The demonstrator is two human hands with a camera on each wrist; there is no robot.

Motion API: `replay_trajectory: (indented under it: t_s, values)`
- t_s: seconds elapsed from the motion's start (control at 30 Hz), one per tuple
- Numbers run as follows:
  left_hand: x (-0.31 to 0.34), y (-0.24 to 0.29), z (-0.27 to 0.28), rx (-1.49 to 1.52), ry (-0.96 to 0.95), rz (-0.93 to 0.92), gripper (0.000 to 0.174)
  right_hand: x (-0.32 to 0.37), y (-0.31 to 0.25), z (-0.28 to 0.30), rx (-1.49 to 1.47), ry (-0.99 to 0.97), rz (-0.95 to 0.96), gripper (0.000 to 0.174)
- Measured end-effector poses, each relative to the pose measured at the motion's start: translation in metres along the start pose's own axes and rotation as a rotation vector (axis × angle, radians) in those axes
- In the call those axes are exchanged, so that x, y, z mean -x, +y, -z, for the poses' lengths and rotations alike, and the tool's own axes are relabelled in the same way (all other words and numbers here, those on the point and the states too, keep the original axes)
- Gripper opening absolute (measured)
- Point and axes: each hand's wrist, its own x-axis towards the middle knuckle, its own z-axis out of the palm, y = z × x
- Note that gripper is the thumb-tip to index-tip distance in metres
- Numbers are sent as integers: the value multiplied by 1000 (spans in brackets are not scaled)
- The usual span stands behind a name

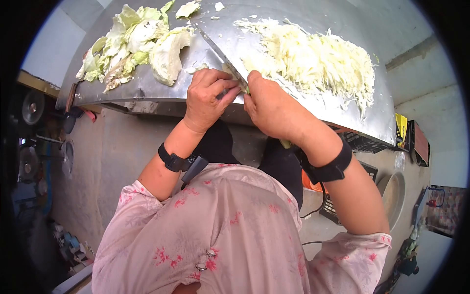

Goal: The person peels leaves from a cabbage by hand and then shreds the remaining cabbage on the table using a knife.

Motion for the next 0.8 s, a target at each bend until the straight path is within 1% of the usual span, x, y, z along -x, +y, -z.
replay_trajectory:
  t_s: [0.03,0.07,0.17,0.2,0.3,0.4,0.5,0.53,0.63,0.73,0.8]
  values:
    - [0,-1,0,2,-6,-6,14,-7,-1,3,-23,-38,-45,21]
    - [0,-2,0,6,-13,-13,14,-18,11,1,62,-10,69,23]
    - [1,1,-1,19,-20,4,13,-34,13,5,-160,-30,-91,25]
    - [0,0,0,16,-15,14,13,-34,16,5,-185,-22,-87,24]
    - [1,2,4,42,0,22,14,-26,27,-3,-286,80,-53,22]
    - [2,-2,3,73,3,22,15,-14,31,-14,-385,158,-59,21]
    - [4,-5,3,74,12,5,16,0,33,-22,-298,215,2,22]
    - [5,-6,2,68,17,-2,16,5,37,-27,-177,323,137,23]
    - [6,-7,0,57,29,-17,15,18,25,-23,-113,313,127,21]
    - [5,-6,-1,57,32,-18,14,22,18,-19,-97,261,120,20]
    - [5,-6,0,52,29,-19,14,20,21,-22,-83,253,155,20]
